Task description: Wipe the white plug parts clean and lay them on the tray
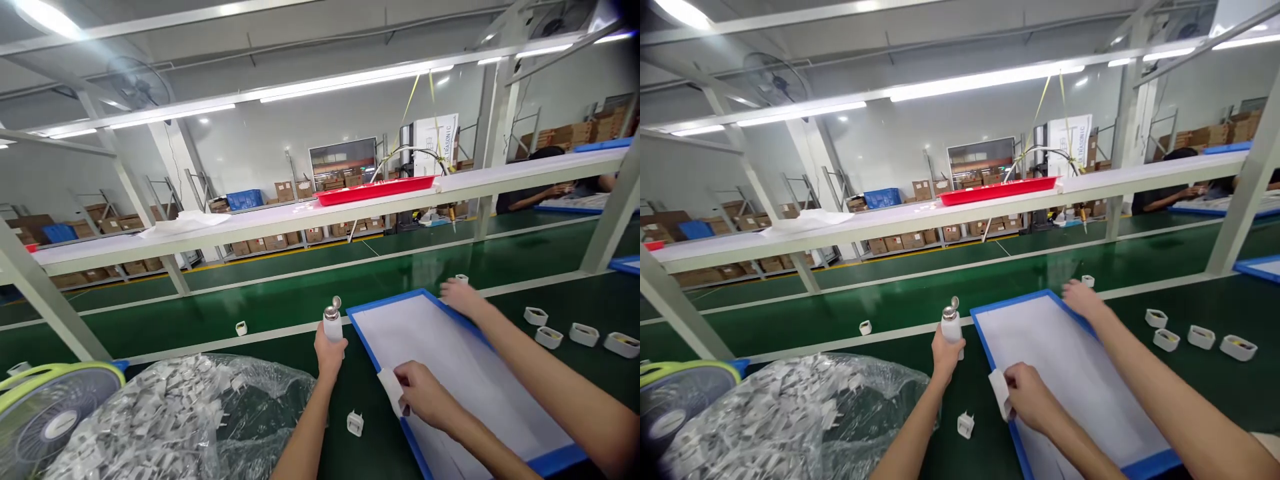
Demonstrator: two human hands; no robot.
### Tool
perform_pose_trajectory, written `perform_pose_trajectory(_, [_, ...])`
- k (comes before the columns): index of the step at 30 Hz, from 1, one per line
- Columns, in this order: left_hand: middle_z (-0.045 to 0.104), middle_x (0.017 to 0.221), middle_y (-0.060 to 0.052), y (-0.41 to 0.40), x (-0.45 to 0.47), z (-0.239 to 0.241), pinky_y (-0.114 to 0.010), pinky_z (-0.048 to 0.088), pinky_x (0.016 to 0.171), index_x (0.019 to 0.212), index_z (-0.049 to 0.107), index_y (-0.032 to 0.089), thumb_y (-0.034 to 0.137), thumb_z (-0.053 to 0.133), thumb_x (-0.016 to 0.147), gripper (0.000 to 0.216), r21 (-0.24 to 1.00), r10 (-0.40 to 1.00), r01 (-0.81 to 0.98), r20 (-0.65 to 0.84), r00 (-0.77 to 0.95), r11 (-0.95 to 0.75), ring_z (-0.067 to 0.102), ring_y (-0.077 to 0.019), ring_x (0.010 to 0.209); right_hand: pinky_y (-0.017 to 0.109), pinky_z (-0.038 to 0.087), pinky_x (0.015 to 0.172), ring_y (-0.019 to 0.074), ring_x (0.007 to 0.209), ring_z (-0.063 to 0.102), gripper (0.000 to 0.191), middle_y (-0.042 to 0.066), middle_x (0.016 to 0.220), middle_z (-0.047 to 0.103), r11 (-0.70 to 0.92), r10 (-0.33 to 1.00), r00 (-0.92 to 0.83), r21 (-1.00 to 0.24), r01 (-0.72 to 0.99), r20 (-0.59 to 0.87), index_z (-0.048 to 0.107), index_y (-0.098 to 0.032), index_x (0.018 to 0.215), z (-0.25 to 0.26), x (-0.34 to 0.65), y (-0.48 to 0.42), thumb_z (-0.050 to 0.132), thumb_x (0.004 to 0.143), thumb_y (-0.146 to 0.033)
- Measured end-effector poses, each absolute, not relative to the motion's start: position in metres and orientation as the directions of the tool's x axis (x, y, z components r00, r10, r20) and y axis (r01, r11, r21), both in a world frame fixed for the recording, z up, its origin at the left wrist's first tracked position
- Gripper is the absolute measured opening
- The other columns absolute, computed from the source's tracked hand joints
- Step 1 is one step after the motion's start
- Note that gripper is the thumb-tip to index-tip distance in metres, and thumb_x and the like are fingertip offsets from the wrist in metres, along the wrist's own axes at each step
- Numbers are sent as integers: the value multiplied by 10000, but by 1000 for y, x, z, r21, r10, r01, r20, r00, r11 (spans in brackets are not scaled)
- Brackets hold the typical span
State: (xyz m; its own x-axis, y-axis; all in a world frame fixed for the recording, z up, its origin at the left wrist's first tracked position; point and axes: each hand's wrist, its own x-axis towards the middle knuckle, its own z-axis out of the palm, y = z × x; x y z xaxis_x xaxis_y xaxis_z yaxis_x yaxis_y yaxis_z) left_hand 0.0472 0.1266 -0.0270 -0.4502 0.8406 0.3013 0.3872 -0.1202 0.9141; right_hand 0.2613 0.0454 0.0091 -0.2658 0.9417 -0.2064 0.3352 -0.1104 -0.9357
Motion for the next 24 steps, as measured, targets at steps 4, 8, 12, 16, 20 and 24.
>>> perform_pose_trajectory(4, [713,1085,-75,115,51,-12,-334,511,866,1233,607,146,39,679,597,649,879,840,432,381,-387,-200,677,-264,1015,340,564,776,167,890,660,141,45,1037,673,-35,958,-224,-852,522,-177,661,-152,984,12,262,70,676,941,-285])
perform_pose_trajectory(8, [680,1175,-73,85,54,12,-349,475,968,1211,626,189,7,636,568,668,810,844,501,473,-252,-304,635,-270,1109,332,573,734,160,823,667,188,30,984,679,-18,934,-293,-847,531,-203,662,-148,1011,31,261,85,663,952,-327])
perform_pose_trajectory(12, [656,1191,-74,47,47,29,-361,452,1003,1218,632,224,-9,570,564,697,738,848,576,512,-137,-352,600,-280,1142,319,558,724,148,753,656,260,-1,832,669,-55,909,-372,-940,338,-186,658,-137,869,49,262,78,626,971,-373])
perform_pose_trajectory(16, [627,1213,-96,26,36,32,-404,387,1054,1228,641,231,-28,503,578,713,650,855,689,512,-85,-321,529,-310,1195,324,563,836,196,951,698,245,65,995,725,-210,905,-378,-978,8,-198,651,-145,1045,53,258,57,587,983,-373])
perform_pose_trajectory(20, [605,1226,-113,20,30,33,-442,360,1070,1269,614,188,-39,461,656,672,444,860,872,507,-57,-204,514,-302,1165,310,567,870,206,964,714,175,106,1000,744,-332,897,-384,-906,-262,-218,659,-126,1066,55,245,38,640,938,-244])
perform_pose_trajectory(24, [601,1231,-127,17,31,39,-506,323,1120,1317,582,154,-70,413,726,654,217,848,968,530,-7,-128,518,-294,1167,275,583,787,199,873,723,99,128,937,748,-402,895,-374,-801,-443,-242,690,-86,983,53,231,28,642,901,-114])
